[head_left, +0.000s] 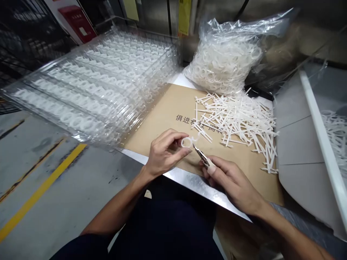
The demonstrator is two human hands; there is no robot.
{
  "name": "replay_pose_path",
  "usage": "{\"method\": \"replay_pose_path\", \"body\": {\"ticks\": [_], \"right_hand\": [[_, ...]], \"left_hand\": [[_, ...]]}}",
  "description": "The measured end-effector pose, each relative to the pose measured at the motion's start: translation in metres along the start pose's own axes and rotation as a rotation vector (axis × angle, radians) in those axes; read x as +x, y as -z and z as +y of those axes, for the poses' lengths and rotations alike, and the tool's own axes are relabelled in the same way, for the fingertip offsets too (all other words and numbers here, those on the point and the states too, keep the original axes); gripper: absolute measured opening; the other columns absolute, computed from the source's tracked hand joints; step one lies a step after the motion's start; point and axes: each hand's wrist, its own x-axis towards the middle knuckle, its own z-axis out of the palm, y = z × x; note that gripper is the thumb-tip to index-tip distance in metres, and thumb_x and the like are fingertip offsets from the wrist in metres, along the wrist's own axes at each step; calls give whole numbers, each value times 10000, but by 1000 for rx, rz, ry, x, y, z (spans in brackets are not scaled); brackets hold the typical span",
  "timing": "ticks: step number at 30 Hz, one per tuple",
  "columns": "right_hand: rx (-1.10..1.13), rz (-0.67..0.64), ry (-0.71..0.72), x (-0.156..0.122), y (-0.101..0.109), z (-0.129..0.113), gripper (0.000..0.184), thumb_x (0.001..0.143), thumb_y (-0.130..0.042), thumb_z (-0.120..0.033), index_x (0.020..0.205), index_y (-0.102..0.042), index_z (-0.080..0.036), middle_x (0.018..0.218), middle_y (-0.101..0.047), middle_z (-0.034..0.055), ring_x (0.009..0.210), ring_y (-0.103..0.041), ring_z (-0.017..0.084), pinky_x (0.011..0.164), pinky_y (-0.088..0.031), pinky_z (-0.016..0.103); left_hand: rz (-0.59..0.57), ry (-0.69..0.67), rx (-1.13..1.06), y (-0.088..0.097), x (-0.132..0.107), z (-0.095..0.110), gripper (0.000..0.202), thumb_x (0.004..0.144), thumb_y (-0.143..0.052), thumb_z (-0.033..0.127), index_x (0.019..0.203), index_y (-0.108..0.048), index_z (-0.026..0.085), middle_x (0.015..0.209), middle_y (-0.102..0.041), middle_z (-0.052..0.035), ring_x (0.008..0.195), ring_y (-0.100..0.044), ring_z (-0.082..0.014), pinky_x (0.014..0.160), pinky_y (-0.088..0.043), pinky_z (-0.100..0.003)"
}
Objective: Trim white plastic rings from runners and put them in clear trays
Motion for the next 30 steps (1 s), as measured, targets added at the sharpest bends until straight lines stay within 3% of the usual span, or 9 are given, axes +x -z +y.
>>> {"method": "replay_pose_path", "body": {"ticks": [15, 23, 30], "right_hand": [[-20, -6, -83, -2, 3, -1, 398, 1092, -452, -550, 1087, -644, -201, 871, -579, 12, 737, -496, 167, 662, -398, 316], [-1, -7, -98, -3, 3, 1, 406, 1084, -463, -563, 1022, -631, -199, 885, -600, 32, 737, -507, 172, 652, -420, 318], [-5, -12, -103, -1, 3, 3, 406, 1084, -457, -575, 1072, -634, -210, 895, -603, 22, 737, -511, 171, 653, -411, 318]], "left_hand": [[8, -43, 9, 0, -2, 2, 306, 886, -812, 244, 1168, -728, 161, 878, -693, -36, 763, -648, -124, 655, -534, -239], [0, -35, 11, 0, -1, 3, 267, 904, -792, 278, 1136, -730, 160, 854, -693, -32, 732, -640, -118, 638, -540, -233], [-7, -7, 7, -1, -2, 3, 267, 894, -793, 255, 1135, -731, 160, 857, -690, -29, 736, -638, -118, 628, -537, -232]]}}
